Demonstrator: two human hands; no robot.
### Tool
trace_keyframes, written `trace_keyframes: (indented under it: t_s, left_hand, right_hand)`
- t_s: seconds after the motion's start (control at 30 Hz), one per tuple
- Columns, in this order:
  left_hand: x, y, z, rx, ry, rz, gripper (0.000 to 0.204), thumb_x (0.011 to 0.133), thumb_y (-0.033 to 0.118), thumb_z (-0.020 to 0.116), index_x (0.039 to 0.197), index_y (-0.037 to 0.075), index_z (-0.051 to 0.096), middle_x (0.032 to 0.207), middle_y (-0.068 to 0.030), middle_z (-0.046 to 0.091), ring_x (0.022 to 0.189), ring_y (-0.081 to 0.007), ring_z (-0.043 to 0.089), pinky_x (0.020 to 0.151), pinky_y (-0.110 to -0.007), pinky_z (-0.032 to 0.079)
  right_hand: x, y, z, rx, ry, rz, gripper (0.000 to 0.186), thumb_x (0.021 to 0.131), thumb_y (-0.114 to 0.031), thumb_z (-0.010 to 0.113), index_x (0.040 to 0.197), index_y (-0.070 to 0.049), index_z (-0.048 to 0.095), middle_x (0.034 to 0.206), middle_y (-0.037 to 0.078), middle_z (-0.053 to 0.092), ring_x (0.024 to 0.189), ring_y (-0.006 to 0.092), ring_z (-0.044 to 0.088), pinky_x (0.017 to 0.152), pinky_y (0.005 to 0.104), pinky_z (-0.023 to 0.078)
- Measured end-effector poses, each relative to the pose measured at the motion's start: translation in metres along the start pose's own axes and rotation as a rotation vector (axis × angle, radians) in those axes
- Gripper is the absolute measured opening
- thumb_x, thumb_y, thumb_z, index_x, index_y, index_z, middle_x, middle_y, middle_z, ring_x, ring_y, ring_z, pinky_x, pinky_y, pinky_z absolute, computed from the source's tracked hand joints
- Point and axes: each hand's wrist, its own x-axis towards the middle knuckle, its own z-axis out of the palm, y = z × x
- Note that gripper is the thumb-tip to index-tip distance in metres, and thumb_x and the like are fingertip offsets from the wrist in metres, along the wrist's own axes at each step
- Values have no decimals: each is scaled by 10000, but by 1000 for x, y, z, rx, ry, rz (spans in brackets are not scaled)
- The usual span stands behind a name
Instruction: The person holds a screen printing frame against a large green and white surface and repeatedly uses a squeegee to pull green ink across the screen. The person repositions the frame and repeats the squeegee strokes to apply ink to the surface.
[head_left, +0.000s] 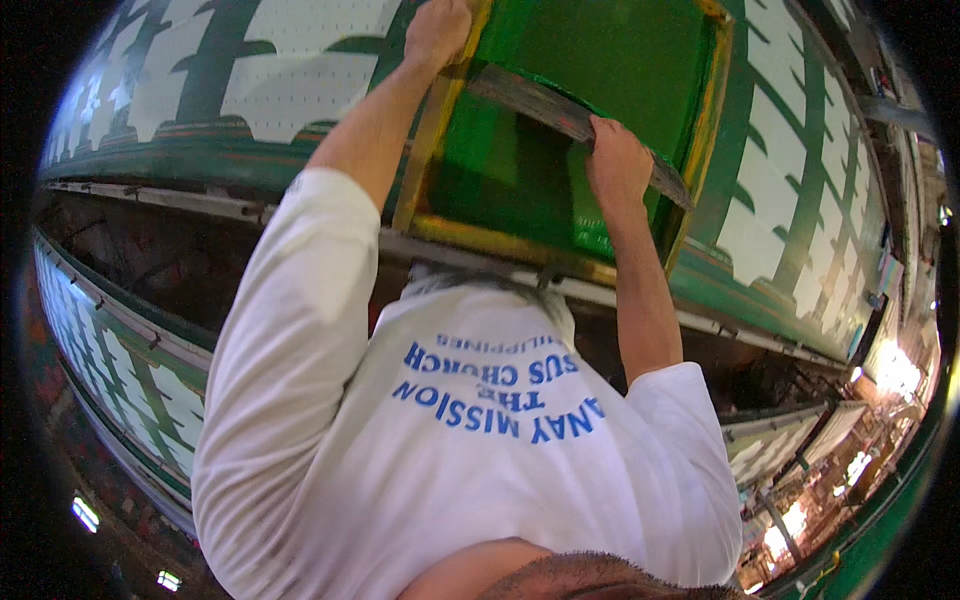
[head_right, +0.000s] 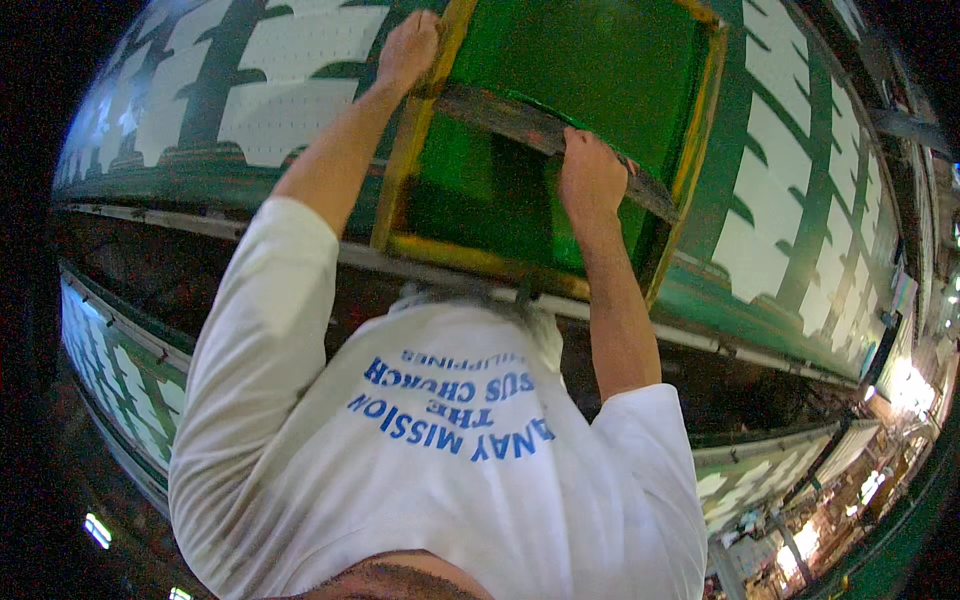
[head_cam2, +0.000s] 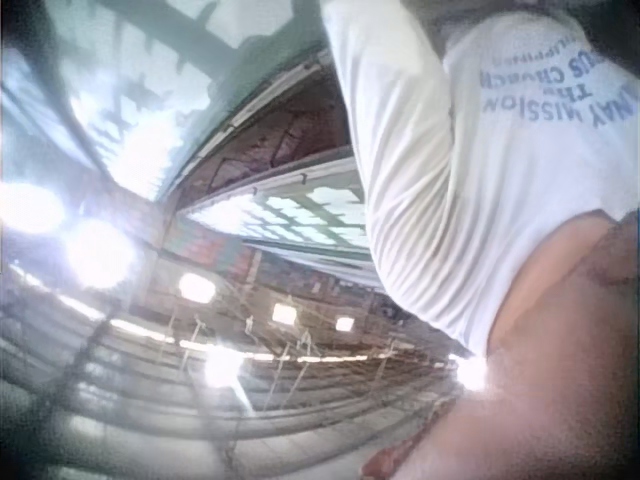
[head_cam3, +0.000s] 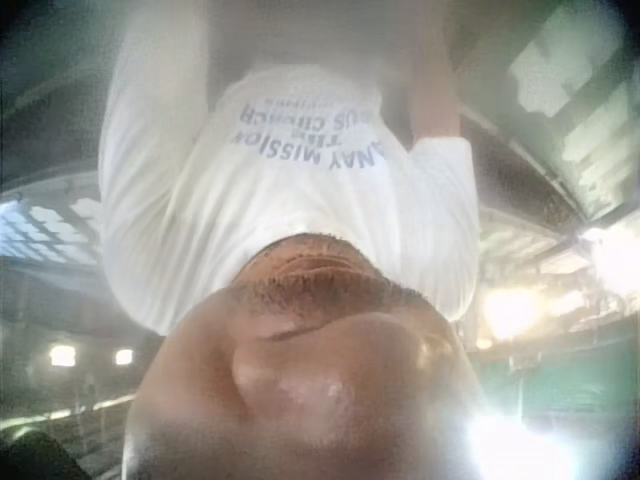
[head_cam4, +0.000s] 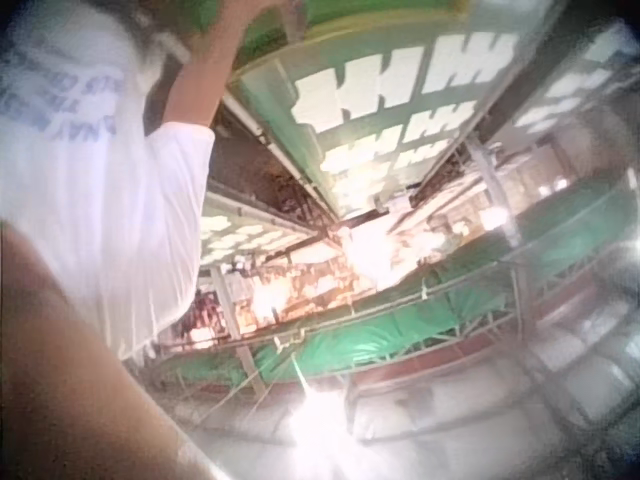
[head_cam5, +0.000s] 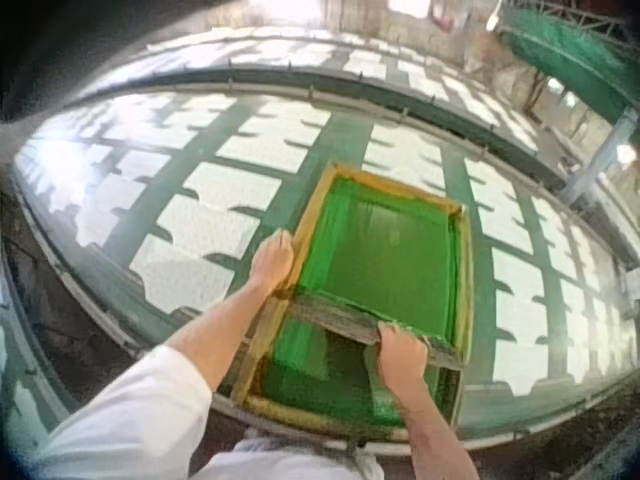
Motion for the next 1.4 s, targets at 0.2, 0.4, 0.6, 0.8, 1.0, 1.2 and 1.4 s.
trace_keyframes:
  t_s: [0.2,0.4,0.6,0.8,1.0,1.2,1.4]
  left_hand:
    - [-1,20,-23,-264,-76,-331,471,1084,410,329,1156,52,626,1218,-257,668,1169,-478,596,997,-585,464]
    - [1,41,-47,-265,-92,-466,431,1076,410,430,1095,43,653,1103,-271,694,1079,-497,629,899,-570,497]
    - [1,45,-45,-119,-59,-410,378,1073,391,467,1068,58,648,1027,-256,703,1006,-499,649,852,-569,512]
    - [-4,41,-44,-19,-141,-335,202,1062,179,434,1092,31,568,1066,-183,622,989,-451,625,844,-536,505]
    - [1,52,-50,-95,-73,-367,354,1079,358,448,1057,52,625,1020,-254,690,1011,-493,632,850,-568,496]
    - [7,55,-56,-158,-107,-475,384,1081,374,421,1046,52,628,999,-266,689,1004,-505,629,837,-591,480]
    - [5,38,-41,-106,-107,-454,431,1076,403,411,1085,39,643,1066,-281,700,1018,-525,639,890,-615,493]
  right_hand:
    - [163,49,-6,3,-43,45,261,872,-95,685,1119,-139,755,1043,150,753,972,378,736,795,493,613]
    - [295,99,-1,-23,22,-7,192,884,-147,743,1031,-26,767,1025,185,768,985,367,754,800,525,627]
    - [361,138,-23,104,-120,-186,283,848,-180,759,1078,-17,751,1037,211,760,1014,401,737,877,523,609]
    - [396,149,-28,41,-98,-151,340,853,-141,683,1168,-11,690,1084,253,734,1033,428,720,903,555,581]
    - [407,149,-13,55,-100,-190,244,832,-105,664,1027,33,715,1005,282,731,984,434,732,796,523,609]
    - [344,127,-12,24,-109,-310,230,791,-82,697,986,34,735,967,257,747,919,417,750,792,516,621]
    - [197,86,-26,89,-206,-192,197,799,-81,716,980,-20,762,973,228,750,941,411,748,818,527,619]
